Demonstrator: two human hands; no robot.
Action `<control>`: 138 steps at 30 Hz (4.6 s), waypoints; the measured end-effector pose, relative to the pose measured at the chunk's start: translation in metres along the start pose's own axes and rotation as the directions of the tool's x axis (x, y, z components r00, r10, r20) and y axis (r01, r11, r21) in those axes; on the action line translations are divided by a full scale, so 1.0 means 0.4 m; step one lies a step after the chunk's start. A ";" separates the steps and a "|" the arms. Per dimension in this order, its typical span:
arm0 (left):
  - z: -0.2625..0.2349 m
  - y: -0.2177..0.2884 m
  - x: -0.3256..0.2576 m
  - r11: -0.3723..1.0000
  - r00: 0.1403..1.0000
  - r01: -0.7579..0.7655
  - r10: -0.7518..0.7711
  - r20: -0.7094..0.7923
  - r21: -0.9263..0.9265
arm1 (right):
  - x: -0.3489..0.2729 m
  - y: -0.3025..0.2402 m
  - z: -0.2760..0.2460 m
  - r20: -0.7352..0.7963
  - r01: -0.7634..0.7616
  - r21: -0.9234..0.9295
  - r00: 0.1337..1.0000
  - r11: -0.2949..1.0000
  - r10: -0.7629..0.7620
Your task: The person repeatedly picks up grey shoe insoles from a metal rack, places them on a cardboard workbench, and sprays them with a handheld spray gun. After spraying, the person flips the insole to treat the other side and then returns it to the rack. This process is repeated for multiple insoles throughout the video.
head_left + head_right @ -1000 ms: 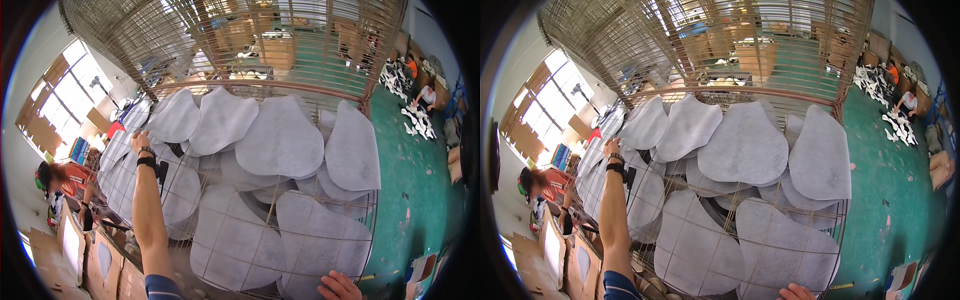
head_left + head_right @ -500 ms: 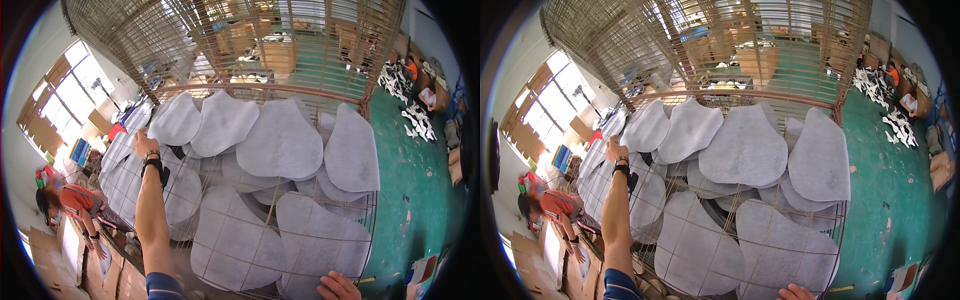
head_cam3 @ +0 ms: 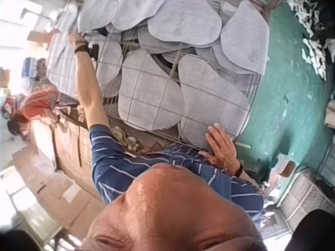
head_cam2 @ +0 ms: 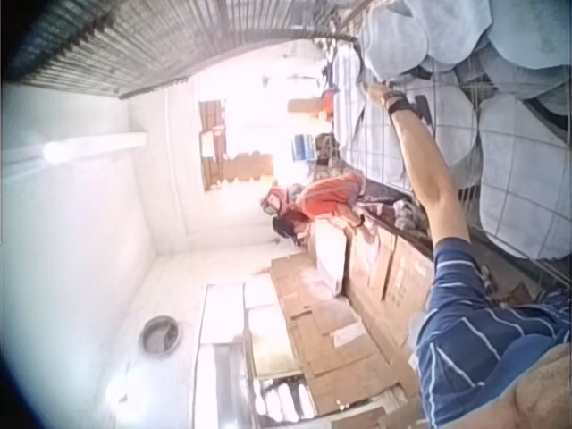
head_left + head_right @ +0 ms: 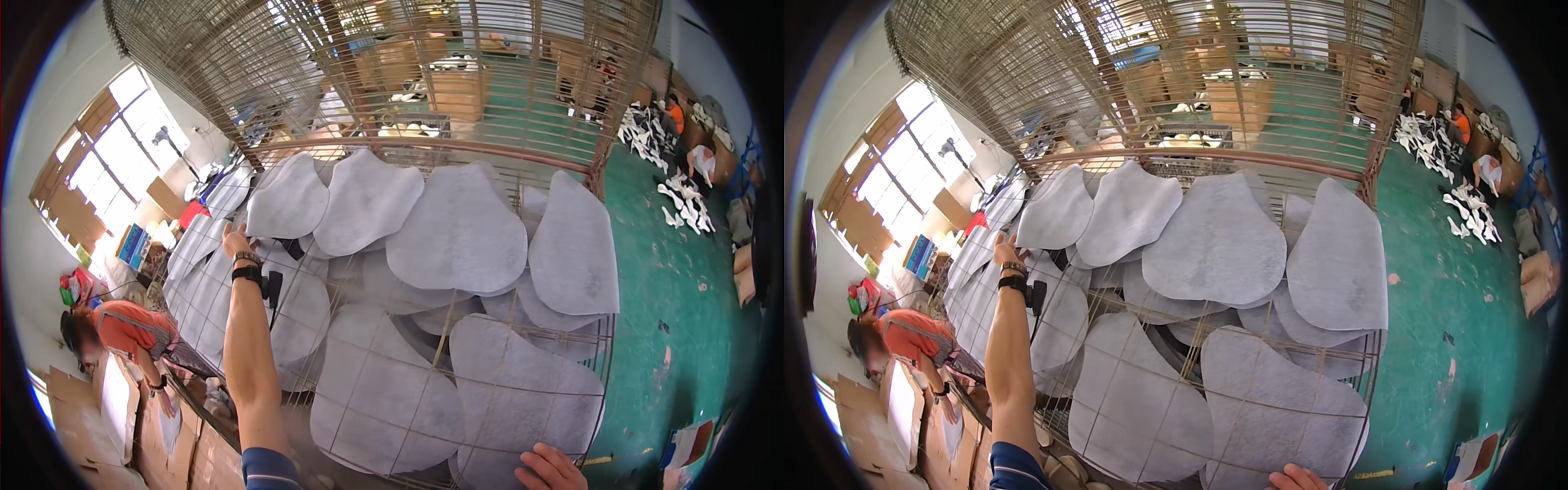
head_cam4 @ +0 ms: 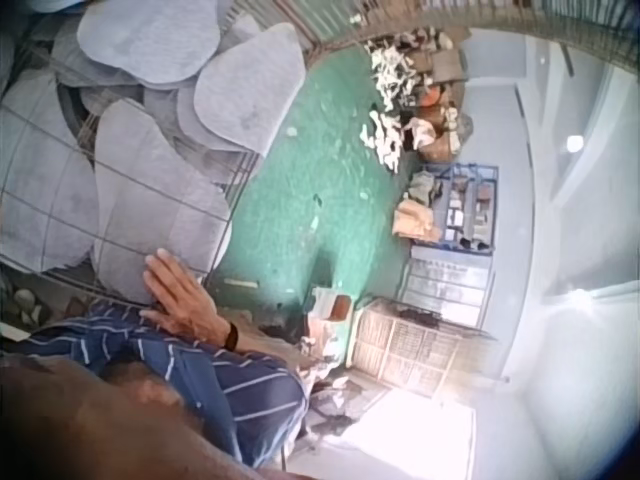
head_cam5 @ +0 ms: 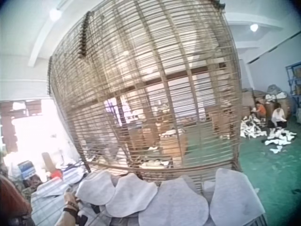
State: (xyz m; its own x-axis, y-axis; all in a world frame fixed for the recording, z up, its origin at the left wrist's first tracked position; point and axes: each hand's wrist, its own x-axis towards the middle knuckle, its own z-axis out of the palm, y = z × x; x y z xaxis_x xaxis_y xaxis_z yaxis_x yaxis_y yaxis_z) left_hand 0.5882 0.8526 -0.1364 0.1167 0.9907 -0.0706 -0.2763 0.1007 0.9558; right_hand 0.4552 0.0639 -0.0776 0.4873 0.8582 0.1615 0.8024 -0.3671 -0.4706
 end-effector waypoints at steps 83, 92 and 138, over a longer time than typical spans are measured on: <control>-1.856 -0.621 -3.064 0.940 -0.466 0.193 -0.166 -0.869 -0.283 | -0.652 -0.415 0.539 0.586 0.759 0.610 -0.240 0.226 -0.774; -1.946 -0.502 -2.898 0.712 -0.578 0.466 -0.204 -0.790 -0.525 | -0.691 -0.508 0.666 0.601 0.769 0.635 -0.427 0.079 -0.675; -1.637 -0.281 -2.864 0.970 -0.390 -0.242 -0.079 -0.918 0.020 | -1.190 -0.711 1.232 0.195 0.278 0.960 -0.710 -0.015 -0.677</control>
State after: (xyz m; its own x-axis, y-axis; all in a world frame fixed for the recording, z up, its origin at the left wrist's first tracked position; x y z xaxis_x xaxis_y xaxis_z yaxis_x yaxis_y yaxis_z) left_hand -0.1389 -0.2334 -0.3499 -0.8990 -0.3094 -0.3098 -0.2776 -0.1443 0.9498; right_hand -0.1746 -0.0633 -0.4481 -0.9561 -0.2910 0.0346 -0.2075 0.5891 -0.7810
